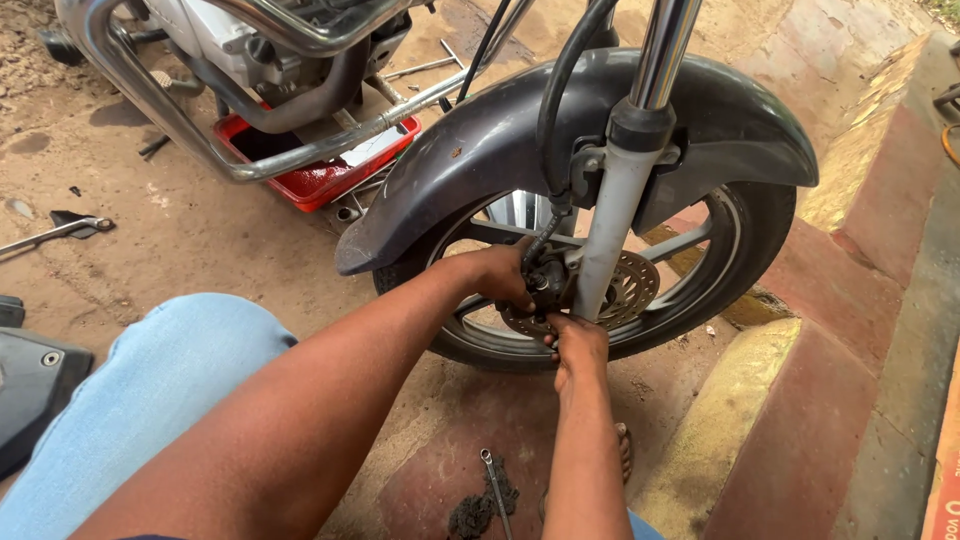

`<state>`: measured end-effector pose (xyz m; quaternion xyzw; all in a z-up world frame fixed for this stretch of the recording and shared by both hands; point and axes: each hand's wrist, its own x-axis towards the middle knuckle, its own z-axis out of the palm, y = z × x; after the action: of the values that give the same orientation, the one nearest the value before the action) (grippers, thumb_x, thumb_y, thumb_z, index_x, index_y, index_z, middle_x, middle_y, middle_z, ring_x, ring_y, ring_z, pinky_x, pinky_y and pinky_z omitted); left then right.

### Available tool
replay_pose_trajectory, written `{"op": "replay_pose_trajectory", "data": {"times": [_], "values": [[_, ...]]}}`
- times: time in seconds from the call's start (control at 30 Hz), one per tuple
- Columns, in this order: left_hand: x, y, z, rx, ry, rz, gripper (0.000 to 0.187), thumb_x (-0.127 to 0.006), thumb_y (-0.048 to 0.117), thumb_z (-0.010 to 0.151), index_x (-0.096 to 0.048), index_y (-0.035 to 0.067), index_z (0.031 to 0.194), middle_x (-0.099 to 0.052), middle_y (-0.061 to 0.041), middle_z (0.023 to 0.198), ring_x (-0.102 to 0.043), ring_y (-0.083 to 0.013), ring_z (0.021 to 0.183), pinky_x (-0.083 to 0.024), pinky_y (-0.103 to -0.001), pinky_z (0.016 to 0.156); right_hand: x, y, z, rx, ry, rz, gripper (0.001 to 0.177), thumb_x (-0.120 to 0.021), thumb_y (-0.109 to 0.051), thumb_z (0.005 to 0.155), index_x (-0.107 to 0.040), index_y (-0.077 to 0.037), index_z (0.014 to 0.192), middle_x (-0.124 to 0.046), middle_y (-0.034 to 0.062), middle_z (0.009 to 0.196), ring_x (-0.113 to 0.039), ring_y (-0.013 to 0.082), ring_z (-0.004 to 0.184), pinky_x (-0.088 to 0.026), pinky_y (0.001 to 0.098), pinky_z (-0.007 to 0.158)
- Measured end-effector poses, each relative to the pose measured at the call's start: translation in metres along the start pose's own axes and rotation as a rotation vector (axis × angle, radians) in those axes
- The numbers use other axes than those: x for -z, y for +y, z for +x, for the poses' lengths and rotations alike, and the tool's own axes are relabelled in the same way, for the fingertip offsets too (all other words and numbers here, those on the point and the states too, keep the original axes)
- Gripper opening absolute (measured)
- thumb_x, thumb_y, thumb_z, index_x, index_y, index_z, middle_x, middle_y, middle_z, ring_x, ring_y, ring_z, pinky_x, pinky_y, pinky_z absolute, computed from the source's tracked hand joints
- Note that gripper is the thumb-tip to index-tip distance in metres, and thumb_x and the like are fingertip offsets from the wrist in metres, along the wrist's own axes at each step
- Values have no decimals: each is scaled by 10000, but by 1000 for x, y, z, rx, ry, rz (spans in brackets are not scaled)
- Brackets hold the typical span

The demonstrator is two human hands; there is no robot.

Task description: The person uses a wrench to loosen the bolts on a motorcycle's front wheel assembly before removing the brake caliper by hand. They then pull the caliper away from the wheel and inspect the brake pads.

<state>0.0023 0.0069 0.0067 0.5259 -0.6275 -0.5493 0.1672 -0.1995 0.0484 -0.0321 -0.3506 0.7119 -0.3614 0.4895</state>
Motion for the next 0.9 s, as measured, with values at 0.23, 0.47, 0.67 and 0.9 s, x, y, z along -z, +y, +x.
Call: {"op": "replay_pose_trajectory", "data": {"times": [0.23,0.47,0.67,0.9], "values": [[-1,-2,3,4,-4,-64,1101,-868,96,695,-203,100,1573,-751,-180,1028,-745,-261,846,-624,-369,663,-2,10,7,-42,-62,24,101,-704,-138,892,-719,-41,867,-655,24,700,-564,122,563,-328,290,485],[-5,-12,18,44,4,-44,1149,-904,109,724,-163,113,1601,-757,-176,1080,-727,-227,897,-584,-320,758,-1,-13,-17,-48,-49,-115,114,-690,-167,911,-743,-70,882,-672,33,688,-569,113,556,-341,260,499],[1,7,-4,87,-40,-90,1124,-833,94,740,-127,117,1614,-765,-197,1033,-741,-243,814,-631,-357,701,2,-32,-29,-175,-123,18,142,-650,-207,936,-693,-78,894,-647,34,674,-571,120,553,-337,284,482],[0,3,1,53,-11,-32,1175,-872,105,737,-94,105,1617,-751,-154,1004,-731,-207,802,-618,-336,709,1,-17,-18,25,-22,-22,68,-740,-91,840,-765,-43,880,-689,24,684,-517,111,545,-331,273,495]]}}
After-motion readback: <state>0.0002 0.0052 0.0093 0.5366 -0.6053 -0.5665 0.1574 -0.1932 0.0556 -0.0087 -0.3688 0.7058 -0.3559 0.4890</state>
